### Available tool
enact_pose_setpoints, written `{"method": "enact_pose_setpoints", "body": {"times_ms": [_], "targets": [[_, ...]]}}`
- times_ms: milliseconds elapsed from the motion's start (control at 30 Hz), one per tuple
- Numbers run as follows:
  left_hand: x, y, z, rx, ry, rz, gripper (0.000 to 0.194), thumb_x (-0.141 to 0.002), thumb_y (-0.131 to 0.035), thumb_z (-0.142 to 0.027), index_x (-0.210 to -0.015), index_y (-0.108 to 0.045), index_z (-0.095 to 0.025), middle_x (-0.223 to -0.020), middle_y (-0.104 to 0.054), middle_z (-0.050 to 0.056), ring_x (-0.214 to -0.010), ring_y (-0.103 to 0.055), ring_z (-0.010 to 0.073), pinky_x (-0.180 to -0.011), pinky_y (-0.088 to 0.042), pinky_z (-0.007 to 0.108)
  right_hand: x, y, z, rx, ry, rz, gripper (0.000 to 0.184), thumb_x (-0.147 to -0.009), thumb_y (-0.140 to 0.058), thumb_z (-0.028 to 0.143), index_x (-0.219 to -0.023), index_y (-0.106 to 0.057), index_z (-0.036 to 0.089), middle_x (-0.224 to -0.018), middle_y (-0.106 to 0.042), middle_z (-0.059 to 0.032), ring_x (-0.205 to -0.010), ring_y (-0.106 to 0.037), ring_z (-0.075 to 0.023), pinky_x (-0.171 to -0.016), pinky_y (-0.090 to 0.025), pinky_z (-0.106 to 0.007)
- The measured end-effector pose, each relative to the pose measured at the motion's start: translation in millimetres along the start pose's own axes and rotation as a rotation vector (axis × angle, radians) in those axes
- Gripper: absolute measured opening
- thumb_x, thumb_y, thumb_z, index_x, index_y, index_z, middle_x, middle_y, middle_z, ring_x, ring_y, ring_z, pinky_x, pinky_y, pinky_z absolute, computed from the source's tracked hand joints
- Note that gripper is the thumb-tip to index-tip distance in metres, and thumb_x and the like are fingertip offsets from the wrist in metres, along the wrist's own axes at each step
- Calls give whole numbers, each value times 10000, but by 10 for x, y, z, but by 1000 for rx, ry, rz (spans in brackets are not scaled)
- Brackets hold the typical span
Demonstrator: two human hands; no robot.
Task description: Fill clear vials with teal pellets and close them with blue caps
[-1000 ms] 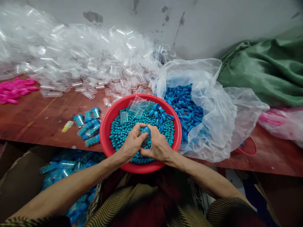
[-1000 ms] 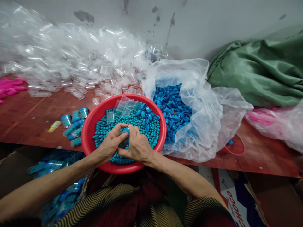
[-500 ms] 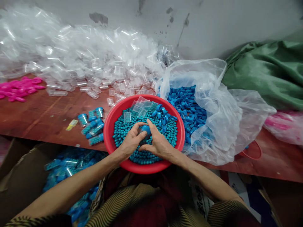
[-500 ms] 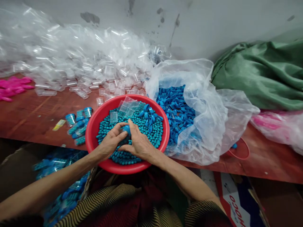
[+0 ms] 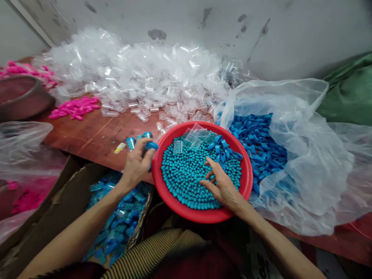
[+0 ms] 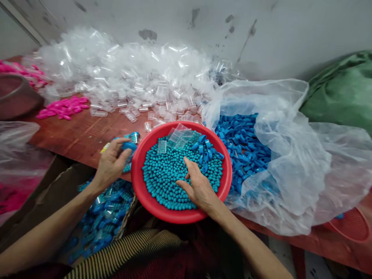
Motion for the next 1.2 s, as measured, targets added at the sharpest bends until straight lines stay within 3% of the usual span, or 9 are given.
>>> {"method": "enact_pose_setpoints", "body": {"times_ms": [100,200,300,500,600,767,933,1067,1200], "targets": [[-110,419,637,-272,120,-224,351,-815,-469,-303,-1133,-533,-169,-843,-594,33,-742,-552,169,-724,-445,303,7,-108,10,20,2,105,616,-872,-497,257,-1412,-199,255,-1179,-507,-114,-790,-590,-167,-753,-532,-376],[-98,421,1026,-491,150,-252,450,-826,-436,-302,-1240,-489,-133,-1066,-610,126,-976,-566,251,-867,-430,388,5,-183,29,79,-14,176,593,-876,-486,249,-1405,-220,207,-1115,-547,-119,-795,-604,-190,-751,-526,-398],[-41,109,1020,-643,23,-165,536,-854,-401,-338,-1327,-417,-87,-1276,-510,198,-1221,-424,323,-991,-337,458,0,-209,26,121,-27,193,567,-878,-479,242,-1393,-249,177,-1073,-576,-117,-786,-614,-196,-735,-528,-389],[-18,-673,928,-823,-207,241,444,-869,-356,-262,-1270,-519,-163,-1399,-417,157,-1335,-249,389,-1038,-183,572,20,-247,5,180,-11,228,504,-882,-487,258,-1355,-339,168,-1120,-592,-124,-907,-616,-204,-812,-518,-376],[-51,-625,1034,-898,-234,251,421,-883,-328,-253,-1230,-547,-160,-1346,-465,170,-1291,-308,395,-1012,-185,598,15,-230,20,191,-3,234,482,-891,-474,256,-1348,-356,162,-1132,-593,-126,-969,-605,-207,-840,-513,-375],[-68,-172,1162,-983,-155,141,361,-879,-360,-280,-1126,-595,-163,-1210,-548,180,-1232,-362,384,-952,-253,593,-26,-197,97,187,53,220,410,-895,-470,257,-1295,-435,175,-1119,-599,-112,-989,-602,-206,-834,-516,-371],[-209,116,618,-901,-115,-63,403,-892,-306,-224,-1198,-554,-138,-936,-616,166,-920,-546,304,-794,-406,439,-49,-175,66,169,68,200,361,-901,-469,282,-1242,-492,166,-1064,-624,-107,-959,-607,-204,-825,-511,-370],[-278,-555,-205,-809,-557,274,369,-893,-321,-181,-1173,-558,-219,-1181,-548,118,-1027,-497,261,-866,-399,395,-60,-155,45,171,63,187,357,-903,-470,285,-1230,-507,146,-988,-637,-95,-898,-615,-193,-798,-510,-349],[-206,-1158,-395,-845,-727,642,400,-863,-312,-82,-1152,-549,-227,-1240,-497,102,-975,-508,215,-831,-417,371,-67,-132,51,175,46,169,355,-902,-479,292,-1219,-523,138,-991,-645,-99,-903,-617,-192,-815,-499,-340]]}}
Point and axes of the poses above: each hand's wrist, its own x-axis away from the middle knuckle, its own y-axis out of the back of the hand, z = x × y, the point moved 10 cm from there along -x, towards the middle knuckle
